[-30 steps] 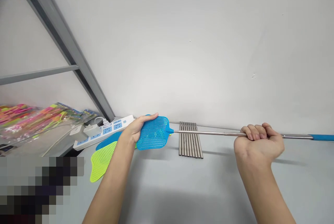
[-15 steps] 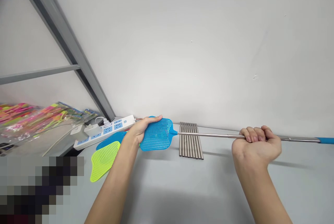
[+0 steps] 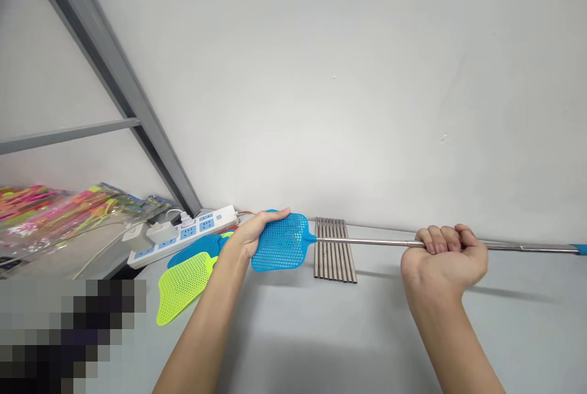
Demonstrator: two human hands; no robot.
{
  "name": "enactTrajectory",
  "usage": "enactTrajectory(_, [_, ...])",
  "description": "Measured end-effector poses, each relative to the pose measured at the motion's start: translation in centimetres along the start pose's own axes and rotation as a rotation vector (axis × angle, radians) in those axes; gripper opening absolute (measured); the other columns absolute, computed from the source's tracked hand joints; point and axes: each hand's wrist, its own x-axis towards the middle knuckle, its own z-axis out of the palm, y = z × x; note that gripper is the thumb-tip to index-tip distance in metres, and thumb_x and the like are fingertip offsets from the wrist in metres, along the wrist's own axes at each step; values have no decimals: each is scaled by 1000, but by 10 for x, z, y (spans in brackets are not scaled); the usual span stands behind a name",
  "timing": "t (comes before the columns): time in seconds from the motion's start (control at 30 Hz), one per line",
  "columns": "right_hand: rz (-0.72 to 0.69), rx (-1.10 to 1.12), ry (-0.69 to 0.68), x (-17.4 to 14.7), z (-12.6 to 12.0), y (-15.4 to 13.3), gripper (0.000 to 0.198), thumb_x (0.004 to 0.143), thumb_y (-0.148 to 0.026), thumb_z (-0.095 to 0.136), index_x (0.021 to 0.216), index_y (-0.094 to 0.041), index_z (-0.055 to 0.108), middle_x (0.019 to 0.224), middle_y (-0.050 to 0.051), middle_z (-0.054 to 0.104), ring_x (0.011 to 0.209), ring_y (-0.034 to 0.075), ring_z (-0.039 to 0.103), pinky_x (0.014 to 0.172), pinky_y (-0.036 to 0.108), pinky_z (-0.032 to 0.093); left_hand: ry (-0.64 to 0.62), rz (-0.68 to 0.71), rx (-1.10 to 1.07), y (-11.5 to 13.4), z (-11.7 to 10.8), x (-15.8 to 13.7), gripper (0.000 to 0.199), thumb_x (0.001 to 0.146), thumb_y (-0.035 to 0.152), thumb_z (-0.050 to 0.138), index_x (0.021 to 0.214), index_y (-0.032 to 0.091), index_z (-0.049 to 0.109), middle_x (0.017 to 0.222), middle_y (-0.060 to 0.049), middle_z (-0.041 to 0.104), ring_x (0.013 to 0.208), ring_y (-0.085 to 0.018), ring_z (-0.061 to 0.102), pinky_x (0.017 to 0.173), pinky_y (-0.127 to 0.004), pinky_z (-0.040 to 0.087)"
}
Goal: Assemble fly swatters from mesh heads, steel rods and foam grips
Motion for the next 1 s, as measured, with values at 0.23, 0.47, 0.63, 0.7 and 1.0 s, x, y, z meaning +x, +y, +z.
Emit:
enactTrajectory(0.23, [-50, -52, -19, -5, 2, 4, 13, 52, -5, 34, 60, -16, 38, 51, -6, 12, 37, 5, 13, 26, 15, 17, 3, 21, 2, -5, 3, 6, 19, 62, 25, 63, 71, 9, 61, 62, -9, 66, 56, -18, 62, 62, -30, 49])
enactTrajectory(0.47, [-79, -72, -153, -8, 9, -7, 11, 56, -5, 37, 59, -15, 39, 50, -6, 14, 38, 5, 14, 29, 16, 19, -48, 10, 31, -7, 9, 6, 22, 65, 29, 60, 73, 9, 61, 65, -10, 66, 62, -21, 63, 65, -34, 49])
enactTrajectory(0.63, [111, -77, -120, 5, 10, -16, 10, 58, -6, 37, 62, -15, 40, 51, -6, 15, 39, 5, 18, 32, 16, 23, -36, 125, 84, -2, 15, 1, 21, 65, 28, 61, 78, 11, 62, 71, -8, 66, 67, -20, 62, 68, -33, 49])
enactTrajectory(0.7, [155, -107, -149, 9, 11, -19, 9, 61, -9, 38, 64, -15, 43, 51, -6, 19, 40, 5, 22, 34, 16, 26, 5, 226, 109, 1, 14, 0, 25, 63, 27, 64, 84, 14, 61, 77, -5, 66, 70, -17, 62, 69, -29, 48])
enactTrajectory(1.0, [316, -135, -241, 26, 12, -35, 7, 64, -11, 43, 60, -15, 39, 52, -6, 24, 42, 4, 25, 35, 14, 25, 236, 529, 433, 15, 4, -14, 23, 53, 25, 70, 74, 17, 64, 61, 0, 60, 65, -15, 55, 61, -23, 41])
